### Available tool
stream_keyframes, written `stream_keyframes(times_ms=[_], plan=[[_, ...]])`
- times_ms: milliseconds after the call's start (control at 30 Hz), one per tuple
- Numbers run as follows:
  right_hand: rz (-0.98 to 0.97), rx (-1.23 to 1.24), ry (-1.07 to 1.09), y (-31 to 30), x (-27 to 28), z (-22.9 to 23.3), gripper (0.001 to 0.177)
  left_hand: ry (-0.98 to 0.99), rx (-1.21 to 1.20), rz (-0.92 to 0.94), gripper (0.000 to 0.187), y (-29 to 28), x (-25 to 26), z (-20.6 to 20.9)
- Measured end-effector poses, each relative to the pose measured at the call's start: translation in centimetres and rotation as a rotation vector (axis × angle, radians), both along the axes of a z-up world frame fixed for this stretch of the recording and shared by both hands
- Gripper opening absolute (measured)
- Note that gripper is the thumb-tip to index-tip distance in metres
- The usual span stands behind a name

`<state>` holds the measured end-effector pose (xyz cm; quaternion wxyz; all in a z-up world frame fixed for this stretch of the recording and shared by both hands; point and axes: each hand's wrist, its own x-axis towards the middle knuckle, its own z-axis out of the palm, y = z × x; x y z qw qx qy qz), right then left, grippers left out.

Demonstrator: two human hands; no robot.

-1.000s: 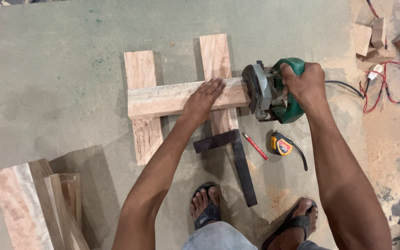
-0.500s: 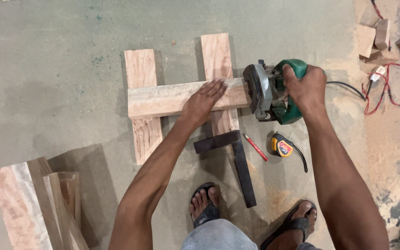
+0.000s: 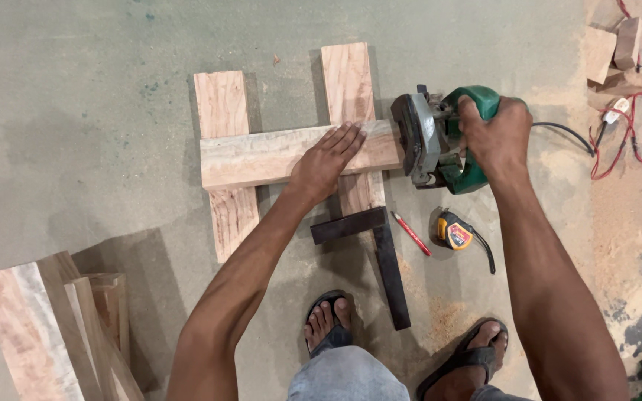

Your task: The person measures and marks wooden planks with a tape measure and square, then cuts them to size using a circular saw. After cutting, the person sits on the floor and sands the edges of the wood pieces using an orbital sander.

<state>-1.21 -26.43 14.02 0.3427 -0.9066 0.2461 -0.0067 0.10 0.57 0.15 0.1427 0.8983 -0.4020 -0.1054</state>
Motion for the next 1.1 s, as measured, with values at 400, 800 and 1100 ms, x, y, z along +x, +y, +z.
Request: stream_keyframes(times_ms=[400, 800, 1100], plan=[[0.015, 0.085, -0.053, -0.2, 1.1, -1.3, 0.038, -0.041, 0.021, -0.007, 0.095, 0.0, -0.1, -1.9], [0.054, 0.531, 0.023, -8.3, 4.4, -0.7, 0.033, -0.108, 0.040, -0.031, 0.097, 0.2, -0.2, -2.5], [0.058, 0.108, 0.744, -14.1, 6.7, 0.6, 0.043, 0.163, 0.047, 0.017, 0.078, -1.3, 0.5, 1.8]])
